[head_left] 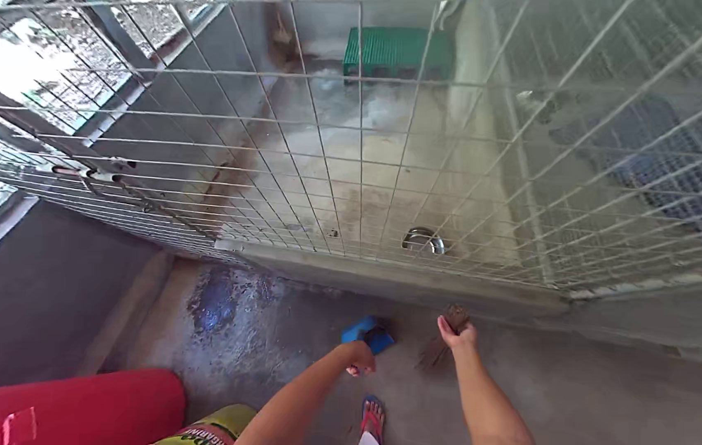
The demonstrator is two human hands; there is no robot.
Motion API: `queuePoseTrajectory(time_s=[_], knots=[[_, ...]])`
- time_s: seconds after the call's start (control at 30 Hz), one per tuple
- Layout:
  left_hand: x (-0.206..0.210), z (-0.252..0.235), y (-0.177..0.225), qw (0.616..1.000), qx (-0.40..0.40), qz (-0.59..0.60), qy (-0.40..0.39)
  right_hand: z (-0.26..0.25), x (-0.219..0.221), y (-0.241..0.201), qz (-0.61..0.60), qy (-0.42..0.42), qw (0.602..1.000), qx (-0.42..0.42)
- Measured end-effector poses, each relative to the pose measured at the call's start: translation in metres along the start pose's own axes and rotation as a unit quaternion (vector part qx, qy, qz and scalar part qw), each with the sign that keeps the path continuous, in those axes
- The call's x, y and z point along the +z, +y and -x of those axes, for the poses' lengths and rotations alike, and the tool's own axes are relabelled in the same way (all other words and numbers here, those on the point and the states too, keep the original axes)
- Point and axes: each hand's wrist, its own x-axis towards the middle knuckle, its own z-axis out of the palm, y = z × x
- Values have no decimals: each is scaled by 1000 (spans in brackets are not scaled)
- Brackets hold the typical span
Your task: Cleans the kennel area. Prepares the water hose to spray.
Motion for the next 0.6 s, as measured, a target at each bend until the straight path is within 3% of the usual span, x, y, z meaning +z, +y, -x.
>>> queuePoseTrajectory(time_s=[0.13,0.23,0.37,0.47,0.53,0.6], knots=[[-2,-6,-6,997,-1,23,68,-9,39,-21,65,-71,995,-36],[-8,0,1,986,-10,16,165,-8,48,-33,104,-88,989,-53],[-18,0,-22,957,0,128,262,0,23,-32,128,-69,987,-68],[-16,10,-37,917,70,245,307,14,-23,-20,242,-46,968,-52],[-1,22,-51,902,128,286,296,36,-67,0,405,-30,914,-17],[27,29,-68,882,183,315,300,60,-114,22,617,-34,786,24]])
